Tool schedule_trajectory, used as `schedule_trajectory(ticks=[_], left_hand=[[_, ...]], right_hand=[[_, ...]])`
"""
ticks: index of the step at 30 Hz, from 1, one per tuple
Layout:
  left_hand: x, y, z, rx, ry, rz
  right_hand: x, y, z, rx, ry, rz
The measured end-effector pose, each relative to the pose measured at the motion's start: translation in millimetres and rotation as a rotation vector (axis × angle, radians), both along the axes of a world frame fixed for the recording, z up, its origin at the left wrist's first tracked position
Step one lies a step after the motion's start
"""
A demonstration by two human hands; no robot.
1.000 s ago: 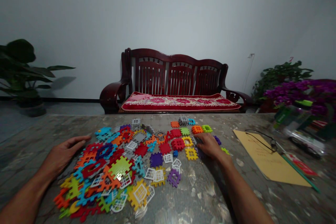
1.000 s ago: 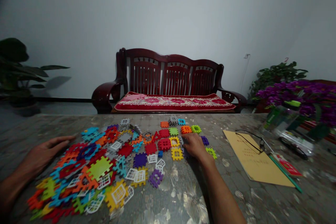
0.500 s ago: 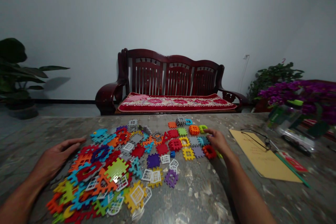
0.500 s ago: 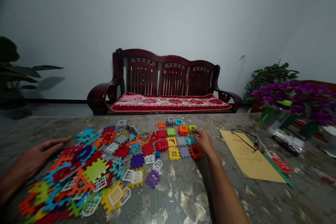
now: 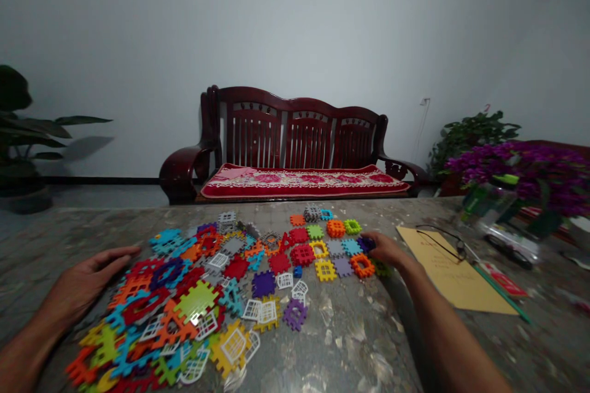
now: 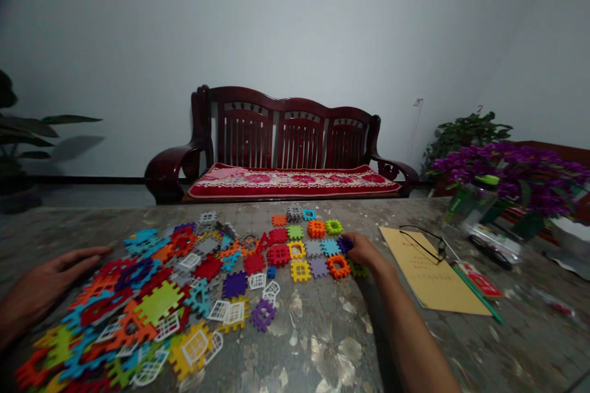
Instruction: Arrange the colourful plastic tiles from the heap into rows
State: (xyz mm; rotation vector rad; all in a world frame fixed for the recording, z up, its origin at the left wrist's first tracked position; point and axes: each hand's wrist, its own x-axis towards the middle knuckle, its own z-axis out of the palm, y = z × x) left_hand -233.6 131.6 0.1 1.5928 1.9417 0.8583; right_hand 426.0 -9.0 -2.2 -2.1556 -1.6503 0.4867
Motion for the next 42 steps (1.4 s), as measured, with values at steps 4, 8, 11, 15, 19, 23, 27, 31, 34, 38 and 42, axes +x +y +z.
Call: schedule_trajectory(ticks=[4,8,11,15,19,23,27,31,34,38,42], left_hand=[[1.5,-2.0,4.0,-0.013,0.005,0.017],[3.5,-2.7,6.0,-0.036,-0.014,0.024],[3.9,-1.2,5.1,-0.012,-0.016,0.03],[1.2,1.7,1.5,-0.001,0.002,0.027],[-1.6,3.0,-2.0,0.012,0.005,0.004],[-0.8,1.7,-1.6,0.021,0.007,0.007],[2.1,-1.3,2.1,-0.016,0.001,0.004],[2.1,-1.8,2.8,-0.014,-0.009,0.0],[-0.7,0.3,-0.4,-0.017,-0.003,-0.004],[-2.2,1.0,-2.7,0.014,0.014,-0.019],[1.1,-1.5,1.9,-0.019,0.019,-0.005]], right_hand=[[0.3,11.1,3.9,-0.119,-0.143,0.043],[4.3,19.2,9.7,-0.186,-0.277,0.052],[8.5,23.2,12.5,-0.222,-0.35,0.037],[11.7,25.3,13.4,-0.24,-0.406,0.005],[9.5,20.1,17.7,-0.235,-0.408,-0.001],[-3.3,11.6,25.3,-0.181,-0.394,0.002],[-27.3,12.0,29.7,-0.162,-0.355,0.074],[-48.9,20.1,32.6,-0.204,-0.339,0.124],[-60.1,25.7,34.3,-0.268,-0.345,0.101],[-71.2,30.0,34.4,-0.315,-0.377,0.061],[-75.4,30.6,33.6,-0.317,-0.406,0.03]])
